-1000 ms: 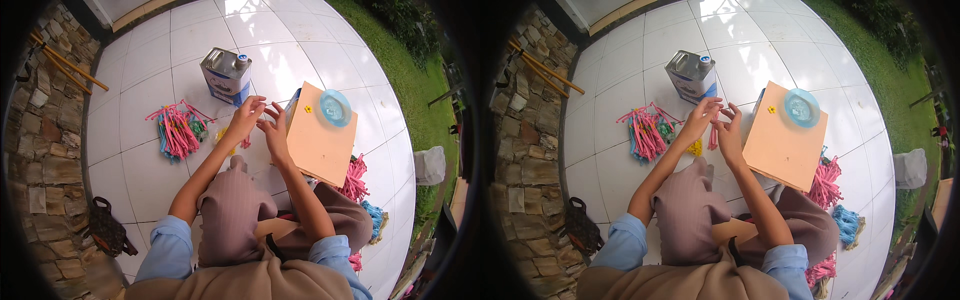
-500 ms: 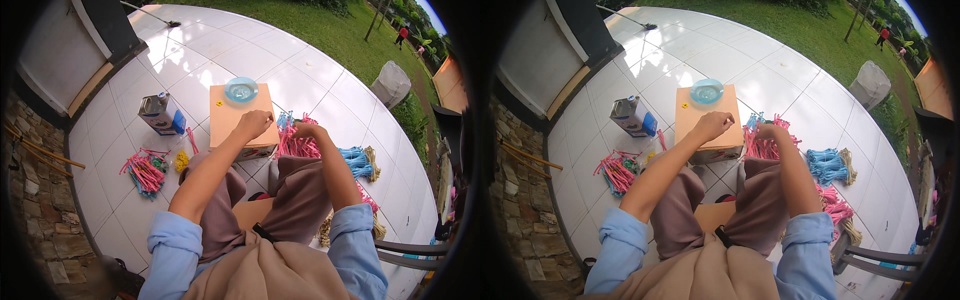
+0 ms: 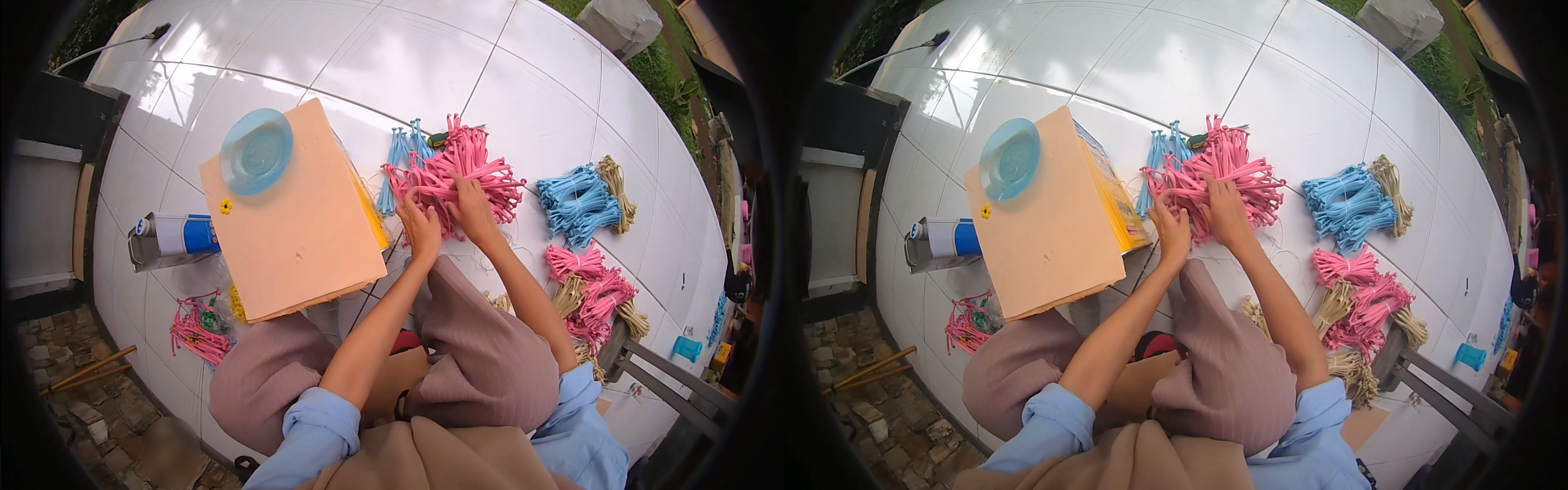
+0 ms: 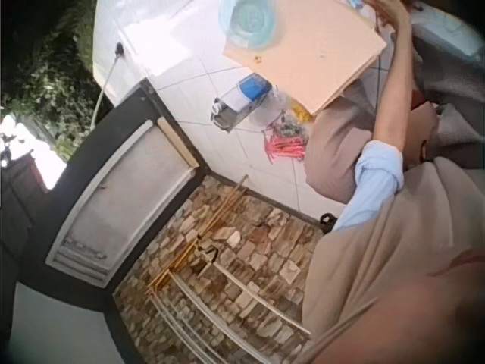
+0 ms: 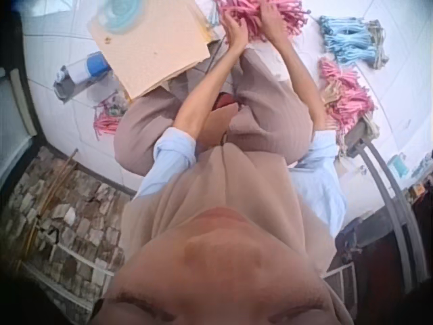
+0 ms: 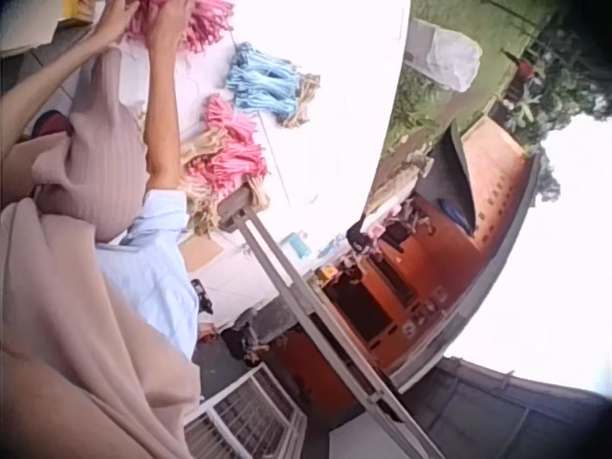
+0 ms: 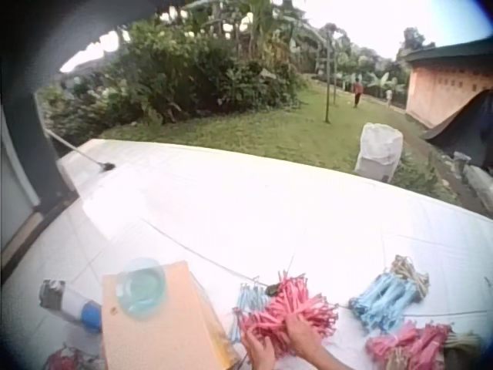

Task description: The person applies glue from a small bowl to individual pink shoe straps by dipping their fingers into the glue and rubbing it along the surface of each strap.

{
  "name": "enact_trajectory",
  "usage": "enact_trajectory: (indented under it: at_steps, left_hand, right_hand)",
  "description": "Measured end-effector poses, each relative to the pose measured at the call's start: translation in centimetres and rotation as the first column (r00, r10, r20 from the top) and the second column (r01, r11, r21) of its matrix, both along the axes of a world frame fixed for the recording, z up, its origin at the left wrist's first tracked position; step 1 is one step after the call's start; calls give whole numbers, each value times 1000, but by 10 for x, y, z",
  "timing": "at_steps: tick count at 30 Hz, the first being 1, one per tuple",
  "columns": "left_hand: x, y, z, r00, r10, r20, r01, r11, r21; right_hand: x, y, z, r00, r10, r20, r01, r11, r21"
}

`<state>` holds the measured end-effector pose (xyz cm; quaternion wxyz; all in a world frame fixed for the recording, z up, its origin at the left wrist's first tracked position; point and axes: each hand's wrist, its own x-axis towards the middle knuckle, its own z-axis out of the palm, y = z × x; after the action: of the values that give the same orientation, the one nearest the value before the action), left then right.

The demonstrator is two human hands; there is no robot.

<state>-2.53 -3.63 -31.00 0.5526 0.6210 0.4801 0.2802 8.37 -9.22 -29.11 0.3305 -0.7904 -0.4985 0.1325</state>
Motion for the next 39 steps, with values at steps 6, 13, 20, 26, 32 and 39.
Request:
enact_trajectory:
  at_steps: [6, 13, 20, 26, 32, 39]
  left_hand:
    - [12, 25, -15, 966, 57, -251, 41, 929, 368]
    - [44, 37, 10, 993, -12, -122, 50, 949, 310]
    - [68, 38, 73, 966, -65, 252, -13, 955, 297]
    - [65, 27, 130, 940, -166, 297, 95, 966, 241]
    - [68, 24, 198, 774, -265, 575, 236, 964, 125]
    - [43, 95, 256, 680, -671, 294, 660, 735, 151]
  right_hand:
    - [-1, 8, 0, 979, -174, 101, 154, 971, 184]
    - [8, 20, 42, 905, -317, -283, 403, 853, 331]
    - [13, -4, 77, 937, -288, -199, 327, 922, 207]
    - [8, -6, 107, 876, -229, -425, 364, 891, 270]
    - [28, 13, 150, 867, -165, -470, 305, 922, 239]
    - [53, 24, 228, 943, -221, -251, 314, 842, 439]
